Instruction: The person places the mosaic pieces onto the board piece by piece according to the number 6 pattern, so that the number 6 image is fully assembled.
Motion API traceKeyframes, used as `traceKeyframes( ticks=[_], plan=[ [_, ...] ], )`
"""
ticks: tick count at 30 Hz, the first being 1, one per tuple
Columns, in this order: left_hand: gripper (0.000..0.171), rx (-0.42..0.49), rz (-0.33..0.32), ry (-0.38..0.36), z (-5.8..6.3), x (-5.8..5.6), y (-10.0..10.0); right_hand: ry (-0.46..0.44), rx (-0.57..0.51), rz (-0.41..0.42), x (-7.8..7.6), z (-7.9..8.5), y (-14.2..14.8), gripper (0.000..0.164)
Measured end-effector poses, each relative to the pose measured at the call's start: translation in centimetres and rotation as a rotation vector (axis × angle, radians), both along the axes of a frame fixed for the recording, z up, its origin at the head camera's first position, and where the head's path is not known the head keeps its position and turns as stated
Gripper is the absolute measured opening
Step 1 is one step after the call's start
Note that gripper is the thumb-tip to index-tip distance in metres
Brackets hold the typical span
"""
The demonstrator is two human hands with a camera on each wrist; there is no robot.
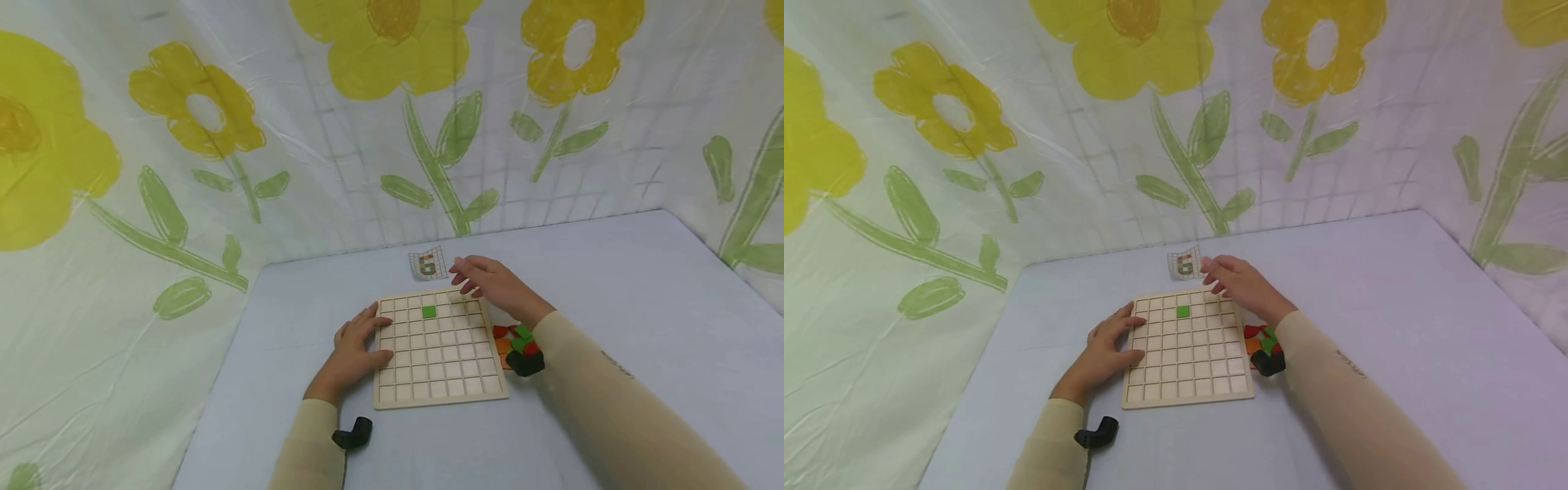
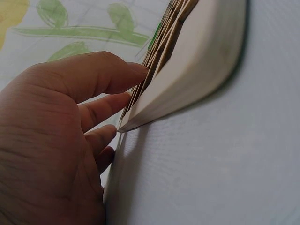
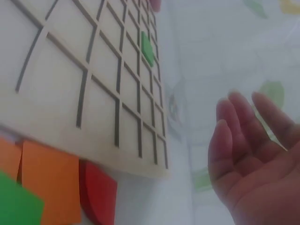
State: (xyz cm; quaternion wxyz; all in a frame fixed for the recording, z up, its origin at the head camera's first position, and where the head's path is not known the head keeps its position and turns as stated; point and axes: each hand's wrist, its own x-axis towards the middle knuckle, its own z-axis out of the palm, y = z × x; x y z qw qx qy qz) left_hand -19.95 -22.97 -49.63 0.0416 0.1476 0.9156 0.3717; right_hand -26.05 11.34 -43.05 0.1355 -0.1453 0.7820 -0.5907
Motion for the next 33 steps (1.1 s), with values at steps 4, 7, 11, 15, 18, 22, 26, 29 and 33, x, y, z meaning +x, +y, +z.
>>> traceKeyframes(
  ticks=[4,7,11,15,18,22,26,29,33],
  plan=[
    [0.061,0.007,0.005,0.001,0.0,0.1,0.0,0.002,-0.012,-0.004,0.2,0.0,1.0,0.07],
    [0.061,0.013,0.003,0.003,0.0,0.1,-0.1,0.016,-0.003,-0.006,0.4,-0.1,1.6,0.077],
    [0.061,0.012,0.004,0.005,-0.1,0.1,-0.2,0.03,0.016,-0.001,0.8,-0.3,2.4,0.081],
    [0.061,0.007,0.005,0.007,-0.1,0.1,-0.2,0.032,0.04,-0.005,1.3,-0.5,3.1,0.079],
    [0.061,0.003,0.005,0.009,-0.2,0.1,-0.2,0.03,0.058,-0.013,1.6,-0.8,3.6,0.078],
    [0.061,0.0,0.006,0.007,-0.2,0.1,-0.2,0.029,0.085,-0.014,2.0,-1.3,4.3,0.076],
    [0.061,0.006,0.001,0.01,-0.2,0.1,-0.2,0.017,0.108,-0.014,2.4,-1.9,4.9,0.074],
    [0.061,0.002,0.002,0.005,-0.1,0.0,-0.1,0.006,0.118,-0.017,2.5,-2.4,5.2,0.073],
    [0.061,0.003,-0.001,0.003,-0.1,0.0,-0.1,-0.011,0.118,-0.023,2.7,-3.2,5.8,0.07]
  ],
)
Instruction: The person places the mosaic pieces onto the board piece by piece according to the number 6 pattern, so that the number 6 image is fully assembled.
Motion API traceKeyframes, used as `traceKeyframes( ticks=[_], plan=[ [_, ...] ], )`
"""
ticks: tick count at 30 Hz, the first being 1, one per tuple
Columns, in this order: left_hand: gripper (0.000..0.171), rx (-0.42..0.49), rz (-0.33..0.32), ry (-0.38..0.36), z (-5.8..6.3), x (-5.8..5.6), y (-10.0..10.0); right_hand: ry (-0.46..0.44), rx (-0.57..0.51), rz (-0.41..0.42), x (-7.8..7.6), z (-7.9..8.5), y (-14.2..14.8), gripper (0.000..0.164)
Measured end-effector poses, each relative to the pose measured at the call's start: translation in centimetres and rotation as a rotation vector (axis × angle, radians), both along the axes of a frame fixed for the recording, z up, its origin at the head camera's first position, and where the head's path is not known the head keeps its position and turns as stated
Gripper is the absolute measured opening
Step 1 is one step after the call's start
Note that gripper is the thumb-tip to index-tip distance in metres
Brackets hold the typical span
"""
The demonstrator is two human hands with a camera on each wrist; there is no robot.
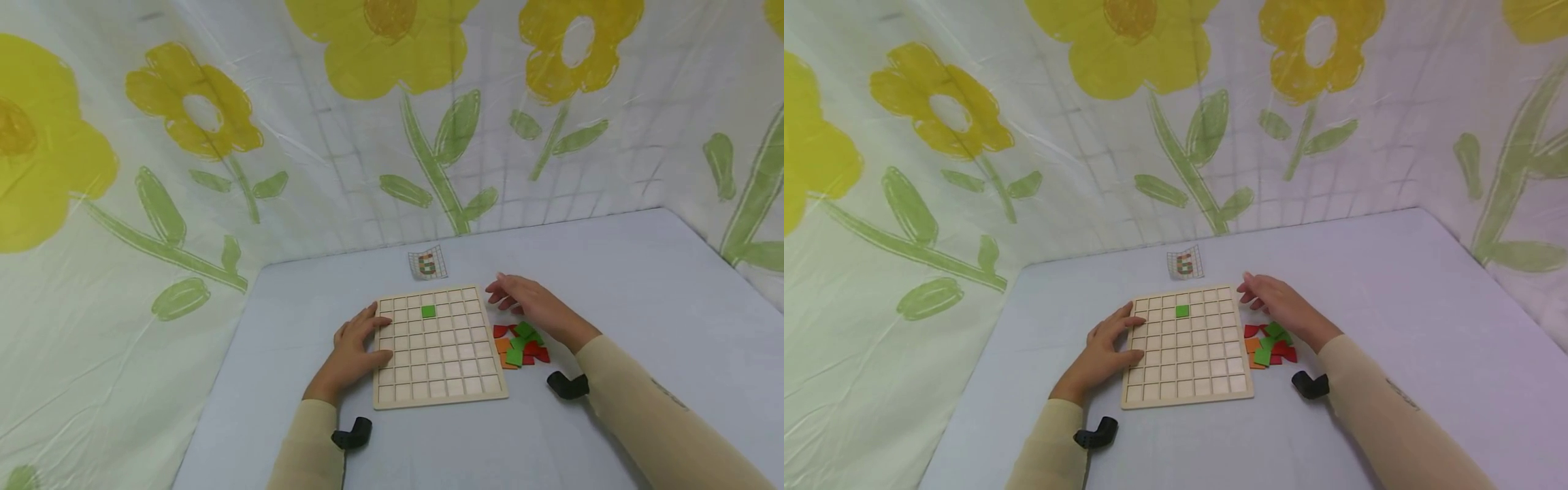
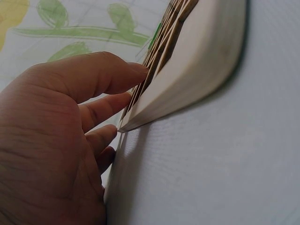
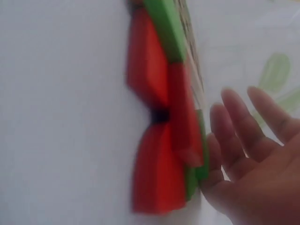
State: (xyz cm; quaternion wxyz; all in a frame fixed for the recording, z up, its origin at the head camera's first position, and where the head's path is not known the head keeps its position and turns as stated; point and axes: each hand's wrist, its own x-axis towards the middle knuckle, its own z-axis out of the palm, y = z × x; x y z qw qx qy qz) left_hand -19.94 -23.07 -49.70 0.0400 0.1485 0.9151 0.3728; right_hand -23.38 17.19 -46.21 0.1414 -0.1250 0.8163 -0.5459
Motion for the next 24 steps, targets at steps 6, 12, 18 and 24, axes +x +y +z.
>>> traceKeyframes(
  ticks=[6,12,18,24],
  plan=[
    [0.06,0.006,-0.001,0.0,0.1,0.1,-0.1,-0.007,-0.008,-0.022,0.5,-0.8,0.7,0.064],
    [0.061,0.001,0.009,-0.005,0.2,0.1,-0.1,0.0,0.045,-0.016,0.6,-1.8,1.0,0.048],
    [0.06,0.012,0.002,-0.012,0.1,0.0,-0.1,0.059,0.114,0.019,0.6,-2.8,1.2,0.038],
    [0.06,0.002,0.003,-0.02,0.3,0.2,0.0,0.119,0.178,0.064,0.9,-3.1,1.1,0.033]
  ],
)
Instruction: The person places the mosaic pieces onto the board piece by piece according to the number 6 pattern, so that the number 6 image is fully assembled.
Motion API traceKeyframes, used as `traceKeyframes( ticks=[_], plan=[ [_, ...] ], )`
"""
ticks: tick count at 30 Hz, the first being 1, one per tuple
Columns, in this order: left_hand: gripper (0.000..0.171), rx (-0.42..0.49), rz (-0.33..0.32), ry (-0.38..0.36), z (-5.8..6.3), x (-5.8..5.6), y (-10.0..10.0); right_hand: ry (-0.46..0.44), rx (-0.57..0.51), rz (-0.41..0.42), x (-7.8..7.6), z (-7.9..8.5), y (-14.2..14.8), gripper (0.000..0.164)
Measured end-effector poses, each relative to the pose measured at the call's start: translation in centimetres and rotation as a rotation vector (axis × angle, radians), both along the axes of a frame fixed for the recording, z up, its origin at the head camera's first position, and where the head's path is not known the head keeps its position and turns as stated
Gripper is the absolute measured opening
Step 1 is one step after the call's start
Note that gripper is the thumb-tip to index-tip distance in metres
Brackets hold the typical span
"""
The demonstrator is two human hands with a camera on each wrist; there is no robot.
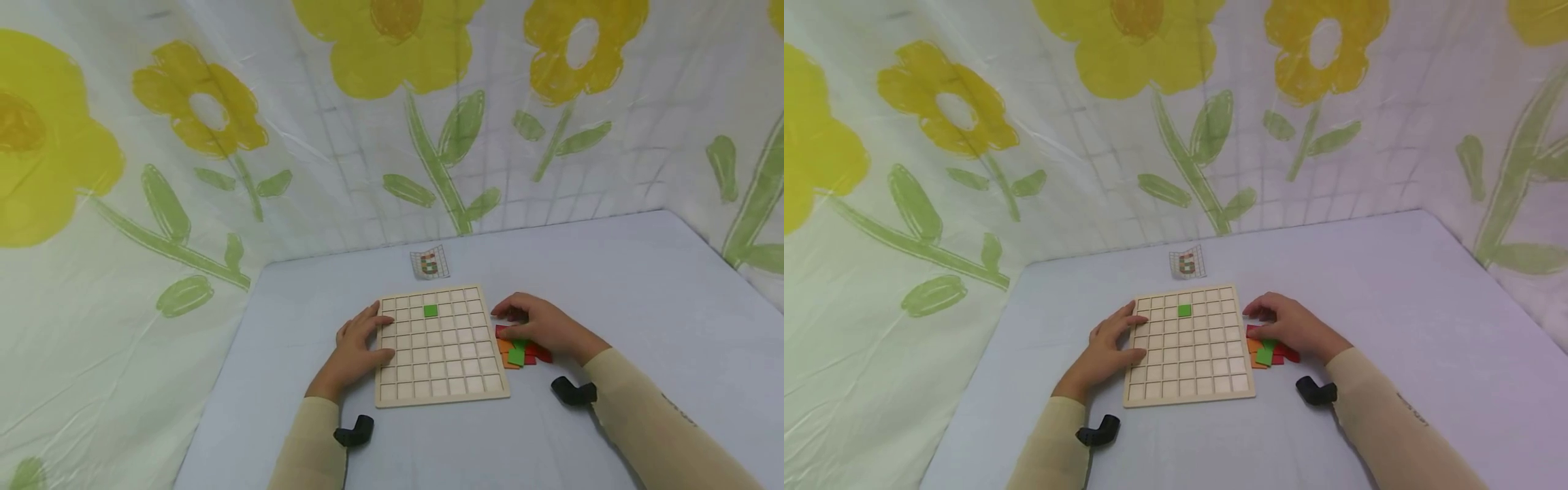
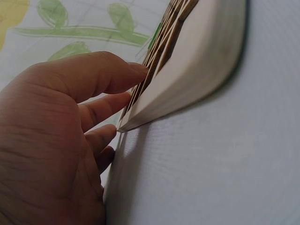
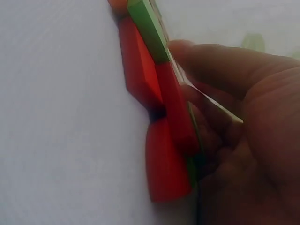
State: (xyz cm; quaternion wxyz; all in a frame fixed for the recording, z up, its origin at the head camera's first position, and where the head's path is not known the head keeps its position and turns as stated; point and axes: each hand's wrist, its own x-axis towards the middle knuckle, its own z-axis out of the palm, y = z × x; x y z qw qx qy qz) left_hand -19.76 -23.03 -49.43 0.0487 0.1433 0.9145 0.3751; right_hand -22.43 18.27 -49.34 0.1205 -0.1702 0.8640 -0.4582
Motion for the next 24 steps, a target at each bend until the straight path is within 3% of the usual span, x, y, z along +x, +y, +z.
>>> traceKeyframes(
  ticks=[12,18,24],
  plan=[
    [0.06,0.002,0.0,0.001,0.08,-0.02,0.07,0.107,0.086,0.041,0.11,0.11,-0.36,0.023],
    [0.06,0.005,0.003,0.0,0.18,0.1,0.12,0.111,0.097,0.038,0.14,0.14,-0.58,0.014],
    [0.06,0.005,0.004,-0.003,0.2,0.15,0.13,0.08,0.08,0.006,0.39,0.47,-0.82,0.015]
  ],
)
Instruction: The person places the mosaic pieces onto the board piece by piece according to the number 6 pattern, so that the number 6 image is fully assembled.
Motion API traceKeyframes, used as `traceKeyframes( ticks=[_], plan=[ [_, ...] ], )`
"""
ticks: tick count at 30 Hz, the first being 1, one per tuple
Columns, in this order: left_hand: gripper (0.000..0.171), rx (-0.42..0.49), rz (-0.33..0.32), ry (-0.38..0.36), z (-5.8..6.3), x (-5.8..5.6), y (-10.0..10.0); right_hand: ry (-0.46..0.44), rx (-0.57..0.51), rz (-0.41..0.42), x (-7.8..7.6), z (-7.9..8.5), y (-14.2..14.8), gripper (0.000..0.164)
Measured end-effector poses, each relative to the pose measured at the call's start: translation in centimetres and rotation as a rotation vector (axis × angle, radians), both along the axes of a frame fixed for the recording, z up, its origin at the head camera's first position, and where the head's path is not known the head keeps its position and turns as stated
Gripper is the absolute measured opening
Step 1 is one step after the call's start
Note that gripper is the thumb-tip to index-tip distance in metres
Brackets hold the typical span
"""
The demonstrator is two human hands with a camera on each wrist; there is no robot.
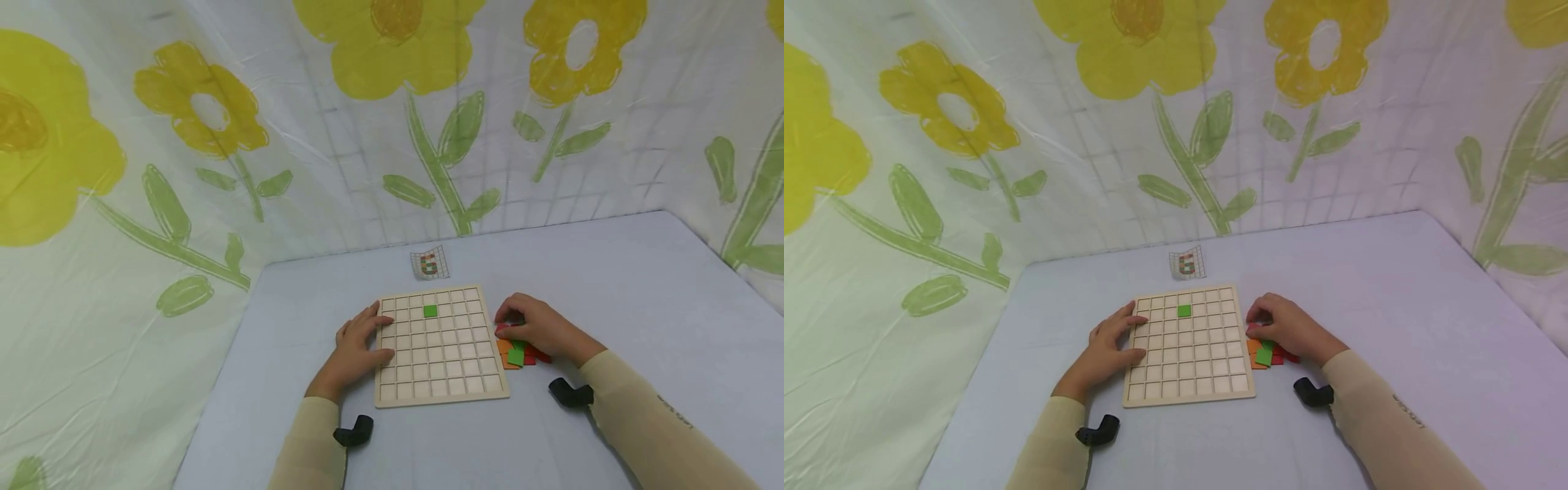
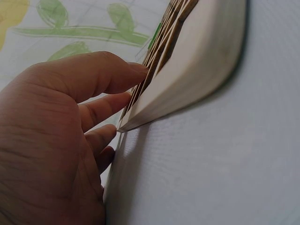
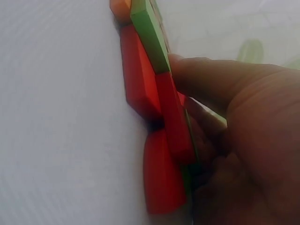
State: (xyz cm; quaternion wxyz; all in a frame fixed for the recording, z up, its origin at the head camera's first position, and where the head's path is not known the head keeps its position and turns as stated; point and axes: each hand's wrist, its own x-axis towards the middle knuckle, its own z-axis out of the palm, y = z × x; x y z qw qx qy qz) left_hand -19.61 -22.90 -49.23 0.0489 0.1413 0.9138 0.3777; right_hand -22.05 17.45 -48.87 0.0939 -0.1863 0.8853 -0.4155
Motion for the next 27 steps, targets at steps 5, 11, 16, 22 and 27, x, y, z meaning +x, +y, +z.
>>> traceKeyframes(
  ticks=[5,11,16,22,27],
  plan=[
    [0.06,-0.006,0.003,0.0,-0.02,0.02,-0.04,-0.035,-0.024,-0.028,0.19,0.2,-0.11,0.014],
    [0.06,0.003,0.0,0.004,-0.1,-0.05,-0.02,-0.041,-0.028,-0.052,0.22,0.28,0.01,0.017],
    [0.06,-0.001,-0.001,0.003,-0.21,-0.1,-0.08,-0.035,-0.04,-0.065,0.01,0.17,0.09,0.015],
    [0.06,0.007,0.001,0.005,-0.35,-0.21,-0.1,-0.042,-0.117,-0.102,-0.06,0.26,0.28,0.013],
    [0.06,-0.004,0.004,0.007,-0.53,-0.27,-0.18,-0.077,-0.204,-0.12,-0.02,0.53,0.54,0.018]
  ],
)
